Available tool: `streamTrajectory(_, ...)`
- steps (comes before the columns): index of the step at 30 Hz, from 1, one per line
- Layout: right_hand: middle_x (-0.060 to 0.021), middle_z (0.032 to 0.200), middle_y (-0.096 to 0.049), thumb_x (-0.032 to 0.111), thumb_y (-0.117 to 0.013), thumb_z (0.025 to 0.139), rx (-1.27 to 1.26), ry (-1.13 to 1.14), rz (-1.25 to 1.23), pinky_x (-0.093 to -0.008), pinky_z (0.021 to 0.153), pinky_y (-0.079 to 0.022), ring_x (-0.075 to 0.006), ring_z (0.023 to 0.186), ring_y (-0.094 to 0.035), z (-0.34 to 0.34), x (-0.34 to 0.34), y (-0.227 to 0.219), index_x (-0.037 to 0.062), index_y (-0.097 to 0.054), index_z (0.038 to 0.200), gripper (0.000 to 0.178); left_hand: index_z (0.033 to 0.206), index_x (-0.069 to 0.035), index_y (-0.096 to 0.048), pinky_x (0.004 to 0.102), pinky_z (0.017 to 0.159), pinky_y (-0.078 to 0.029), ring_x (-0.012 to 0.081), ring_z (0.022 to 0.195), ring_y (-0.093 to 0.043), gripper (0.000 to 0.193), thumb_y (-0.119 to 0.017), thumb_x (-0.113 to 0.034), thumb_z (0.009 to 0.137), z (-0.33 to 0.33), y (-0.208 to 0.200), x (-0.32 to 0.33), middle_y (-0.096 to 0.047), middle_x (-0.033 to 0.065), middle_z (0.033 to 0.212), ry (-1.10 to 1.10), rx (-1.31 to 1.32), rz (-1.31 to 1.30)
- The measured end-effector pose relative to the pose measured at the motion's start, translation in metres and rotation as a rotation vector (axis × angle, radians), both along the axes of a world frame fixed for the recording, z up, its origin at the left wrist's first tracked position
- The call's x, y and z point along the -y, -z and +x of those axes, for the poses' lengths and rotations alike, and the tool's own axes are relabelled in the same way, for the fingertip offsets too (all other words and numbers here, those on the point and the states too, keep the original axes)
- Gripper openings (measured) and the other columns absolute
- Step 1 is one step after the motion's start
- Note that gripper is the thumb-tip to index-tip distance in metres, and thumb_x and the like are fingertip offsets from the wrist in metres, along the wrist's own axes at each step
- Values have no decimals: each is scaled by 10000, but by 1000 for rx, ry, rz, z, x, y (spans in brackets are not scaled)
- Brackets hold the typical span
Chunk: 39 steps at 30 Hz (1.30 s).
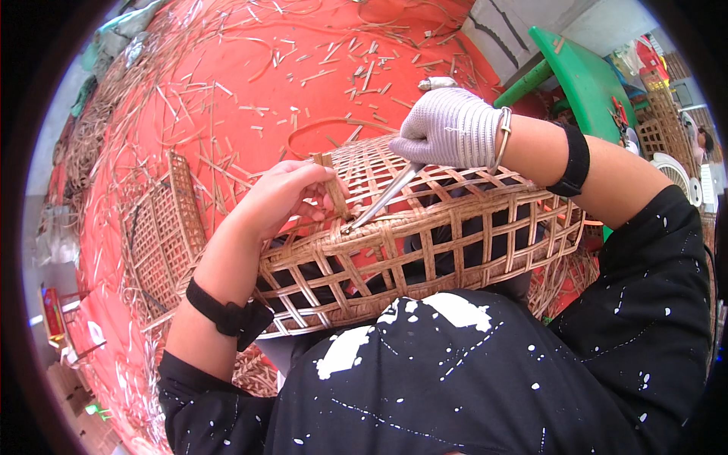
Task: The recorder is weaving and trimming bamboo strips to construct or repair a woven structure, likely part of furniture.
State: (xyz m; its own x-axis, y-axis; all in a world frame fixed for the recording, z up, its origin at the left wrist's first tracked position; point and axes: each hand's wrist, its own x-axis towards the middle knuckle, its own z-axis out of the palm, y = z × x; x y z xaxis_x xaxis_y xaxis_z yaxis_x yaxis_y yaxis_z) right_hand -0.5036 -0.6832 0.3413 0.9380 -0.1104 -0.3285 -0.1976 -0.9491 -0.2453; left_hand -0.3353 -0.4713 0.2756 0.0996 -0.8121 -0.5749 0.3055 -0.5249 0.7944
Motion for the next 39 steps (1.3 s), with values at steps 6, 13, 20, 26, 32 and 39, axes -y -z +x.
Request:
streamTrajectory(6, -80, 561, -635, 380, -588, 981, 6, 19, 91, -375, 695, -508, -238, 534, -618, 0, 5, 13, 103, -748, 690, 433, 979, 40, -693, 235, 611, -523, 95, 686, -620, 294, -536, -208, 999, 1, 2, -1, -692, 62, 848, -7, -20, -9)
streamTrajectory(13, -96, 568, -636, 380, -600, 980, 75, -50, 206, -370, 576, -495, -241, 516, -604, 2, 15, 28, 75, -744, 713, 430, 991, 49, -692, 245, 623, -532, 107, 691, -627, 308, -535, -216, 1000, 0, 2, -2, -704, 85, 878, -20, -49, -42)
streamTrajectory(20, -94, 592, -634, 450, -576, 959, -122, 49, 475, -404, 607, -504, -228, 561, -626, 7, -16, 40, 109, -766, 771, 434, 1017, 54, -692, 260, 647, -539, 115, 707, -634, 317, -540, -223, 997, 3, 1, -2, -708, 93, 886, -6, -69, -30)
streamTrajectory(26, -124, 630, -632, 424, -562, 956, 76, -149, 187, -430, 615, -513, -331, 602, -629, 10, -5, 8, 115, -750, 759, 411, 1017, 54, -692, 257, 635, -543, 115, 705, -640, 309, -544, -217, 993, 2, 2, -6, -712, 95, 884, -36, -48, -34)
streamTrajectory(32, -122, 541, -568, 345, -597, 970, 162, -184, -150, -432, 593, -506, -334, 561, -610, 7, -8, -29, 82, -680, 627, 440, 1003, 46, -692, 264, 628, -546, 118, 703, -646, 283, -558, -203, 984, 3, 2, -2, -711, 92, 878, -20, -61, -21)
streamTrajectory(39, -163, 576, -571, 331, -622, 947, 96, -159, -321, -445, 584, -496, -361, 576, -604, 9, -19, -53, 59, -664, 637, 415, 1005, 45, -693, 264, 627, -544, 118, 706, -650, 289, -559, -210, 987, 2, 0, -3, -708, 85, 859, -21, -45, -31)
